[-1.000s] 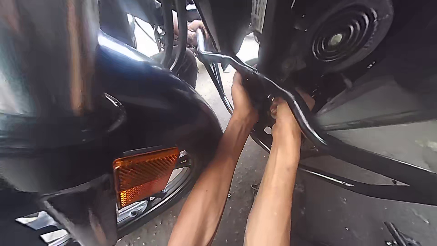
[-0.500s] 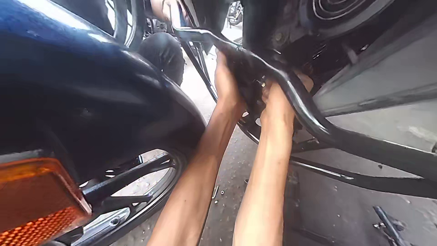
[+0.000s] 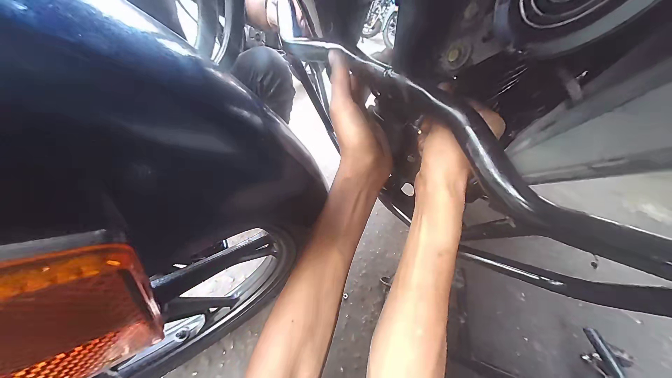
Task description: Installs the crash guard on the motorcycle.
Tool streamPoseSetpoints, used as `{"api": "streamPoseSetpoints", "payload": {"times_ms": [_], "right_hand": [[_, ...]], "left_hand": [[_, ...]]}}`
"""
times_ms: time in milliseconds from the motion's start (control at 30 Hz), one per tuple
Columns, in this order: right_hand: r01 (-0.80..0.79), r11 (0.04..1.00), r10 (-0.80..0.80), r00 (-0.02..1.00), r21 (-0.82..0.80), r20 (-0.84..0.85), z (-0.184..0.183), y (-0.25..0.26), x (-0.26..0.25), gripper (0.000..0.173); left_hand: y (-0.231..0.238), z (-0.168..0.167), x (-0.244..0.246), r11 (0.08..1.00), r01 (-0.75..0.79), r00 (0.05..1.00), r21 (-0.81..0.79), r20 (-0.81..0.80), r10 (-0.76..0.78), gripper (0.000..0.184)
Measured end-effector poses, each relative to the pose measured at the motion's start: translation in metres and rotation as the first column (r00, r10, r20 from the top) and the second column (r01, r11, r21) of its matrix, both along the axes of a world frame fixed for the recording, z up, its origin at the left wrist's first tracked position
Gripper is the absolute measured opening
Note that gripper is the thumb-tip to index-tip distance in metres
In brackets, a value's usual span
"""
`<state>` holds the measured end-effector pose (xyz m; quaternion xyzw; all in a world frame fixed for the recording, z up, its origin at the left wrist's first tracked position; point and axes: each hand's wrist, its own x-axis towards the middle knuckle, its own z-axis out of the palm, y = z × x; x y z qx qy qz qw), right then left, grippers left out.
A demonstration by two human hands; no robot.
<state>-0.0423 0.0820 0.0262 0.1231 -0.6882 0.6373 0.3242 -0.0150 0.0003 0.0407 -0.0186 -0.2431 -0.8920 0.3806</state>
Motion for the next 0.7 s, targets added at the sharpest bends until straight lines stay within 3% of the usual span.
{"api": "streamPoseSetpoints", "payload": {"times_ms": [133,200,300,400,433,533,700], "right_hand": [[-0.03,1.0,0.027,0.978,-0.008,-0.206,-0.007,0.002,-0.013,0.025],[-0.093,0.995,0.086,0.985,-0.035,-0.15,-0.003,0.001,-0.001,0.021],[-0.158,0.985,0.151,0.983,0.069,0.105,0.012,0.008,0.044,0.017],[-0.207,0.978,0.202,0.966,0.012,0.16,0.015,0.009,0.06,0.022],[-0.21,0.978,0.208,0.962,-0.007,0.178,0.016,0.006,0.061,0.023],[-0.259,0.955,0.272,0.959,-0.144,0.081,0.008,-0.007,0.036,0.02],[-0.392,0.891,0.413,0.909,-0.23,0.053,0.003,-0.008,0.035,0.005]], "left_hand": [[0.003,-0.001,0.018,0.997,0.08,0.997,-0.014,-0.011,-0.08,0.019],[0.003,-0.011,0.026,0.999,0.037,0.998,-0.016,0.06,-0.036,0.006],[0.0,-0.022,0.03,0.999,-0.001,0.994,-0.034,0.113,0.005,0.005],[0.003,-0.02,0.028,0.998,-0.053,0.995,-0.043,0.081,0.056,0.004],[0.003,-0.02,0.029,0.997,-0.053,0.997,-0.052,0.062,0.056,0.012],[0.001,-0.024,0.026,0.992,-0.08,0.993,-0.098,0.076,0.088,0.018],[0.0,-0.028,0.023,0.982,-0.105,0.987,-0.154,0.106,0.122,0.017]]}}
